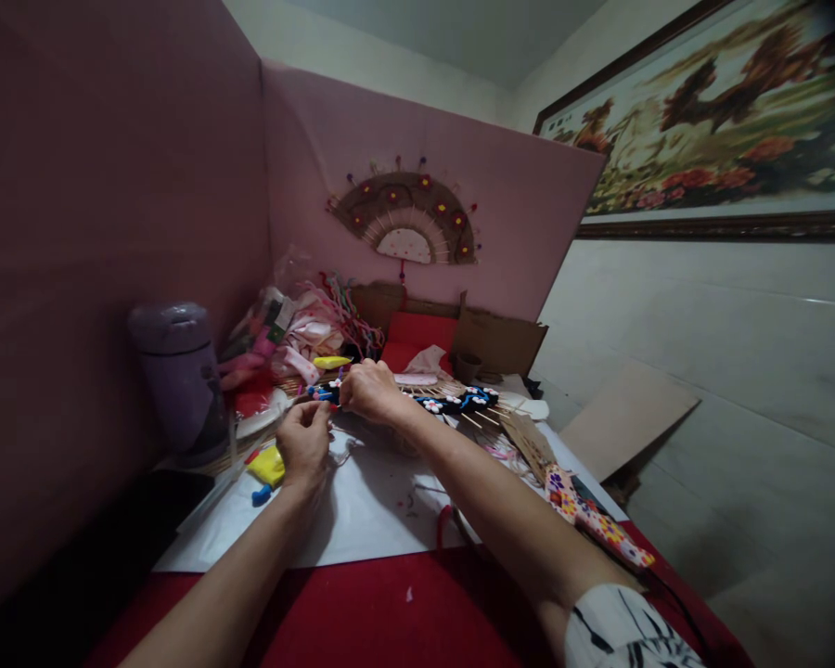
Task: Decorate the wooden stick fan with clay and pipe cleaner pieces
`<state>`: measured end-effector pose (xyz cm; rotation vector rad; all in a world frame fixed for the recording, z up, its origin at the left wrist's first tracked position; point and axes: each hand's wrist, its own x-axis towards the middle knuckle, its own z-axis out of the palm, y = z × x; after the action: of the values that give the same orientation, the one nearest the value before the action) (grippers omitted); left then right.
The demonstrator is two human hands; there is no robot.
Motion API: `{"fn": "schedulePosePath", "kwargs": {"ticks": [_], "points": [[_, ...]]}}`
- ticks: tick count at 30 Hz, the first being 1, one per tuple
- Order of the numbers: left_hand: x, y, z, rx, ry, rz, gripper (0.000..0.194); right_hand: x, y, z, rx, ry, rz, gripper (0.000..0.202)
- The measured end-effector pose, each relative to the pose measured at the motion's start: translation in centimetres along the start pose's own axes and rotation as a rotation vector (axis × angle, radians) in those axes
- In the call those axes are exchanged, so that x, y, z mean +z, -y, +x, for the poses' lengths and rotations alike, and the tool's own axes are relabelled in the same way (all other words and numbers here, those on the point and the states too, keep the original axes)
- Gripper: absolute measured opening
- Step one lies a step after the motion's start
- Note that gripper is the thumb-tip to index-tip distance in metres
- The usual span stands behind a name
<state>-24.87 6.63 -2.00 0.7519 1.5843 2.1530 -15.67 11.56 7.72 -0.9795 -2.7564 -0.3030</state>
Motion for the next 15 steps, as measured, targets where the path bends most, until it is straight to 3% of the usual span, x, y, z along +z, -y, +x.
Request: {"fn": "schedulePosePath", "kwargs": {"ticks": [15], "points": [[-0.08,0.08,-0.40,0.015,0.029,0.015,0.026,0.30,-0.13,0.03,-0.008,-0.022,0.005,0.018]]}}
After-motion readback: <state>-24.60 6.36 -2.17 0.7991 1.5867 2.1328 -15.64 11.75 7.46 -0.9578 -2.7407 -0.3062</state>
